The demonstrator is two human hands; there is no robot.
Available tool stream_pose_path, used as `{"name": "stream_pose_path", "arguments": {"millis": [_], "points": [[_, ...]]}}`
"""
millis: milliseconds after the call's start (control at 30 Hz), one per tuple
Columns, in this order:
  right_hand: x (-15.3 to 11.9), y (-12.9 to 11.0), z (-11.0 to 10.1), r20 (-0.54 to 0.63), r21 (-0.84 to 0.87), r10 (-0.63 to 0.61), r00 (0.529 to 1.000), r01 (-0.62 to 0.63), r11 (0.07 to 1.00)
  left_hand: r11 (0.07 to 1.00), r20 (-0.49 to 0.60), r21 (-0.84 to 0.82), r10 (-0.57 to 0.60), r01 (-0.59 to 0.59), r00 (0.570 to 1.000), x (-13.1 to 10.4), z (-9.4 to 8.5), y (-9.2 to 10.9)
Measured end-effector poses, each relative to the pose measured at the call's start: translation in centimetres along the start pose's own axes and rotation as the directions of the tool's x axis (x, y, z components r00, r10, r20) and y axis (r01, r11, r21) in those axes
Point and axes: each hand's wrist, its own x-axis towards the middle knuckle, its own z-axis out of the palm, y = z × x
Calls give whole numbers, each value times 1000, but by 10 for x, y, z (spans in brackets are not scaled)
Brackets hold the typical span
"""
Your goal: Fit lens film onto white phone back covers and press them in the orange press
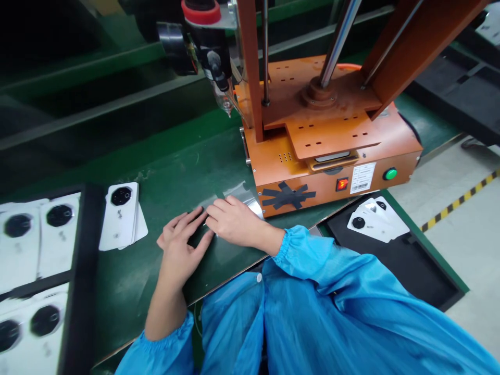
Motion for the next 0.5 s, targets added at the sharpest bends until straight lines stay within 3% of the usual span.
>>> {"name": "stream_pose_path", "arguments": {"millis": [133,267,333,400,500], "points": [[-20,-8,-21,-39,25,65,997,-64,998,999,90,35,19,-22,996,-1,-6,-4],[-52,-23,-49,-239,259,230,943,-166,952,999,105,21,22,-24,994,0,-4,-7],[-61,-30,-54,-290,483,381,878,-210,850,1000,93,18,6,-8,996,1,-2,-3],[-63,-34,-51,-220,677,508,833,-244,694,1000,77,4,-5,5,997,1,-2,2],[-54,-35,-37,-81,797,567,819,-288,530,994,50,-112,11,-5,999,-3,-11,4]]}}
